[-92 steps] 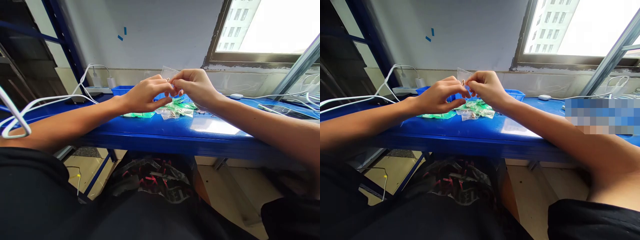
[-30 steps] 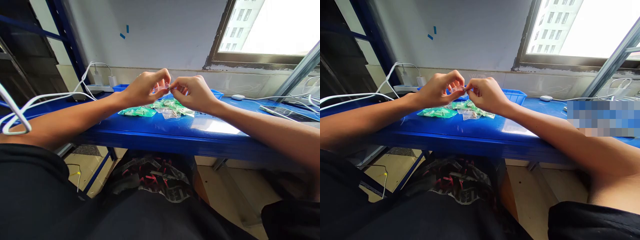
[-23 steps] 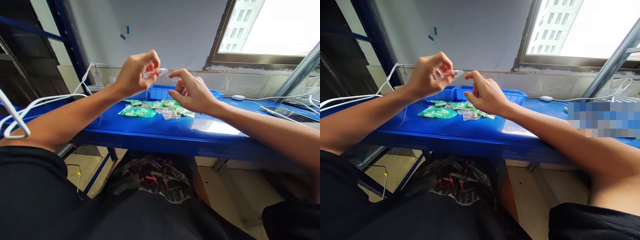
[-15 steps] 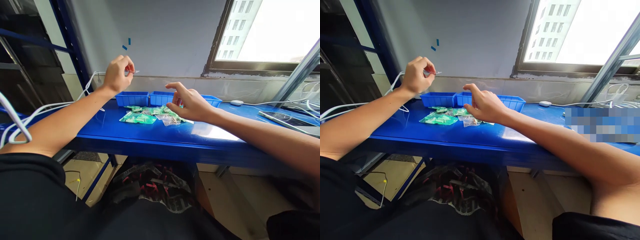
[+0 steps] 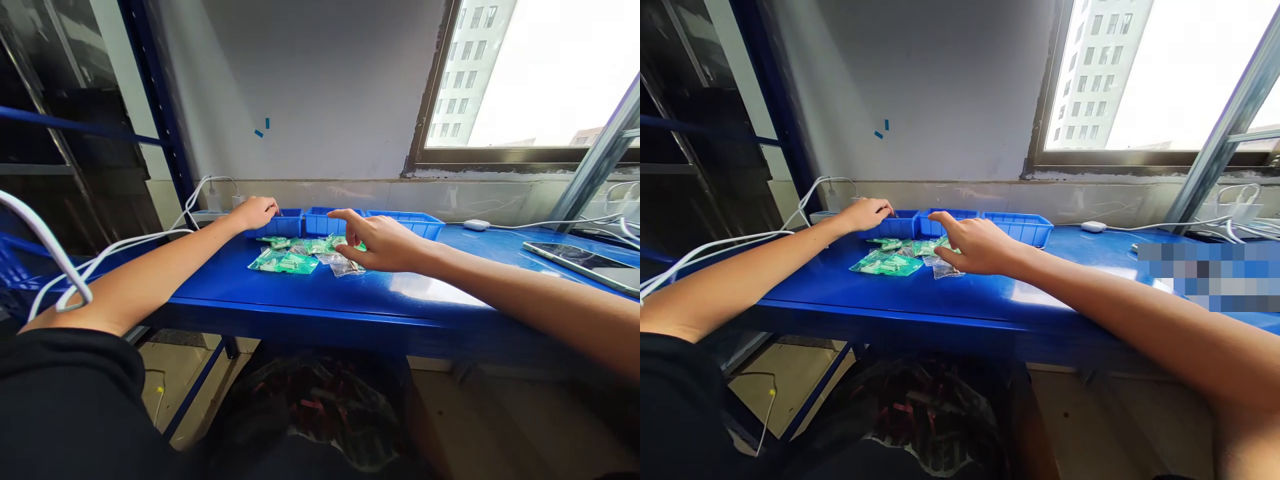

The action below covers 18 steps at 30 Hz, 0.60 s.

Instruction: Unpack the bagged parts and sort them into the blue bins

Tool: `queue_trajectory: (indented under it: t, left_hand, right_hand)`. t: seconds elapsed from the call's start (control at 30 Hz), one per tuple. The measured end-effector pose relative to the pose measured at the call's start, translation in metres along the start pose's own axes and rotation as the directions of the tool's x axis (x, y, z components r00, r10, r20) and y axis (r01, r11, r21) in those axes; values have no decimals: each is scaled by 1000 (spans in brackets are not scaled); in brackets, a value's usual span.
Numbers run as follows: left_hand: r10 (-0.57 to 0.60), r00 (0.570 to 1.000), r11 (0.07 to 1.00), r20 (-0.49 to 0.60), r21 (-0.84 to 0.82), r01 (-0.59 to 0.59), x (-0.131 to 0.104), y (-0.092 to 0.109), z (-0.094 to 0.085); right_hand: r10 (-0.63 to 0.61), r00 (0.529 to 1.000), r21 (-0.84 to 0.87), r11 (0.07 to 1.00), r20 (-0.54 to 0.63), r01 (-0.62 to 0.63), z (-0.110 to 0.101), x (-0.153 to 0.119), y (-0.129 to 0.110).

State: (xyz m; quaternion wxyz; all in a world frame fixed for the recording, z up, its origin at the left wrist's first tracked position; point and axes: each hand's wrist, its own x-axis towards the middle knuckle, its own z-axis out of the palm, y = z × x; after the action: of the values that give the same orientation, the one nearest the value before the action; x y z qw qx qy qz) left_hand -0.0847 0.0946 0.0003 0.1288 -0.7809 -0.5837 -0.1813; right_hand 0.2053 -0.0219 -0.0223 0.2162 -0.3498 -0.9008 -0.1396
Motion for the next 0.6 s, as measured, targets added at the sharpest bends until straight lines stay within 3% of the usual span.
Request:
queue_trajectory:
  t: [0.2, 0.37, 0.5, 0.6]
  left_hand:
    - [-48, 991, 999, 122, -4, 49, 2, 3, -2]
    - [33, 999, 999, 32, 29, -34, -4, 19, -14]
    - [184, 983, 982, -12, 42, -183, -22, 49, -36]
    - [309, 946, 951, 102, -30, -307, -48, 74, -68]
  right_hand:
    - [-67, 991, -24, 997, 112, 70, 6, 0, 3]
    - [-149, 980, -17, 988, 129, 152, 12, -2, 7]
    - [-189, 976, -11, 982, 112, 191, 15, -6, 10]
    - [-189, 973, -2, 982, 132, 191, 13, -6, 10]
